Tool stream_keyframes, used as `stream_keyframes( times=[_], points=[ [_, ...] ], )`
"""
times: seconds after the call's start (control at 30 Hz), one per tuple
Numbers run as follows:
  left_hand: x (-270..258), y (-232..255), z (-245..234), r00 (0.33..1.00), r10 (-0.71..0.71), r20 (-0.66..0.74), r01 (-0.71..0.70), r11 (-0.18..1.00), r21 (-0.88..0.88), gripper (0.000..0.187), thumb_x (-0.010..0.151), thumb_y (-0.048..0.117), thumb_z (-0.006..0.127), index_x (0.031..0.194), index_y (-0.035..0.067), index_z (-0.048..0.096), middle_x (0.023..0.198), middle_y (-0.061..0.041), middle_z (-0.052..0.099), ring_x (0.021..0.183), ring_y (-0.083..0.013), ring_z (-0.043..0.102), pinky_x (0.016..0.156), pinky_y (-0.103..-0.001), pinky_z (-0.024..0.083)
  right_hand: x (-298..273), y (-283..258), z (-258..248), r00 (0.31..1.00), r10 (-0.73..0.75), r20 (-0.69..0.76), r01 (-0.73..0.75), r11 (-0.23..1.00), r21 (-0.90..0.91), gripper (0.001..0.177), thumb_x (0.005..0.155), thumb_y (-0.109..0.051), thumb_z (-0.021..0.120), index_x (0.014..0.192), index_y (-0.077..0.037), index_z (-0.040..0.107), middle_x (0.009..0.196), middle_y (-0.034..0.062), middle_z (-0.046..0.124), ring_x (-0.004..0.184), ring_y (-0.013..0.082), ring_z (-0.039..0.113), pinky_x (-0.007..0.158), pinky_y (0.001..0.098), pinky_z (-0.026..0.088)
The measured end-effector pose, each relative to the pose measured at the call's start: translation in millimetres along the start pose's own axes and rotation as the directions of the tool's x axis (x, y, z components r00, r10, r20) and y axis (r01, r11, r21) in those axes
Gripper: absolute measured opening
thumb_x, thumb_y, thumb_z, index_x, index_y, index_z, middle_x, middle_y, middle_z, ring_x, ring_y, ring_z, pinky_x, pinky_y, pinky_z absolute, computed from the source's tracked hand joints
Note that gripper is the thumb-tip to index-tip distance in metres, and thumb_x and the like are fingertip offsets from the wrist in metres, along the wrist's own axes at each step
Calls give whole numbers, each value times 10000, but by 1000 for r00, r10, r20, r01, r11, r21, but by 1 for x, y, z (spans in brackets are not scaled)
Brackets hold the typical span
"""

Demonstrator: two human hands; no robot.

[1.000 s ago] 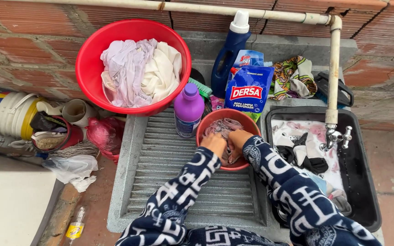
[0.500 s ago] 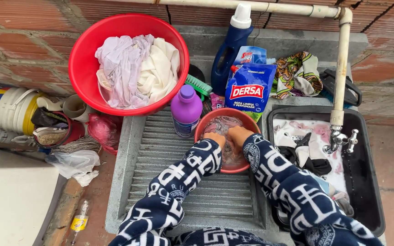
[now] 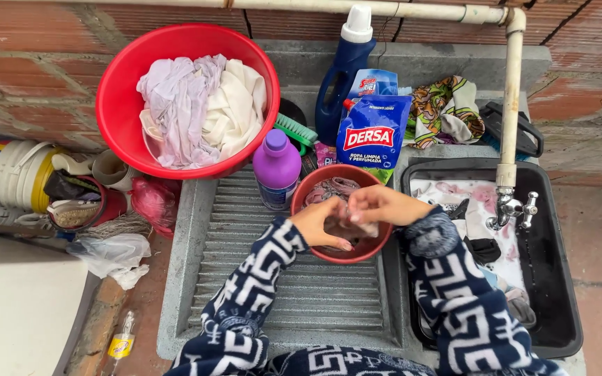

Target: Hand-washing small laundry items in a basin, including rinsing and wringing them out.

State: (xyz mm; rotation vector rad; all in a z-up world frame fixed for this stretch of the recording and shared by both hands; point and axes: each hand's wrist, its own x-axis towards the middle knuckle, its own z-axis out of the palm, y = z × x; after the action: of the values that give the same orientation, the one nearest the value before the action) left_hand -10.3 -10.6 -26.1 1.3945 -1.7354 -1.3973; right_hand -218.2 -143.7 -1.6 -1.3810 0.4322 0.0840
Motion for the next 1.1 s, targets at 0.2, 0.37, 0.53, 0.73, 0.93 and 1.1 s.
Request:
stream_keyframes(
  times=[0.2,0.37,0.53,0.73,0.93,1.1],
  points=[
    [-17,53,-9,975,205,-81,-209,742,-638,147,1035,125,642,1117,13,693,768,-145,740,616,-215,743,546,-267,637,-43,-29,32,910,-308,-278,376,895,239,111,994,13,566,1093,54,592,609,35,619,433,78,604,424,216,523],
    [-8,101,-6,920,276,-278,-388,742,-547,79,978,104,727,978,29,749,762,-64,751,705,-97,695,606,-231,608,-92,-47,32,752,-443,-488,565,815,130,142,956,20,592,1090,58,562,558,34,581,336,66,529,305,189,439],
    [-14,177,28,893,334,-303,-441,784,-436,131,1006,166,717,1013,54,784,776,1,756,788,25,606,704,-187,582,-174,-71,42,567,-506,-650,648,762,-28,294,948,-14,613,1211,38,492,606,41,598,379,66,543,344,182,451],
    [17,213,78,915,279,-290,-379,840,-387,100,987,220,726,966,136,777,781,41,770,787,15,615,727,-194,563,-253,-81,59,353,-494,-794,477,825,-302,289,972,-19,641,1235,13,526,674,38,600,488,36,540,435,150,452],
    [62,201,113,970,116,-213,-136,987,-80,285,844,387,822,1036,196,735,768,31,757,851,-166,704,915,-334,513,-291,-48,52,406,-464,-787,85,877,-473,306,857,-151,813,1146,-120,717,716,-9,667,650,29,473,580,162,380],
    [117,132,159,985,-175,3,164,929,332,407,757,471,820,1134,397,688,984,127,781,1121,-261,705,1024,-427,535,-280,56,12,705,-156,-692,67,986,-154,385,881,-108,781,1251,-52,693,821,36,729,734,78,635,713,243,572]
  ],
)
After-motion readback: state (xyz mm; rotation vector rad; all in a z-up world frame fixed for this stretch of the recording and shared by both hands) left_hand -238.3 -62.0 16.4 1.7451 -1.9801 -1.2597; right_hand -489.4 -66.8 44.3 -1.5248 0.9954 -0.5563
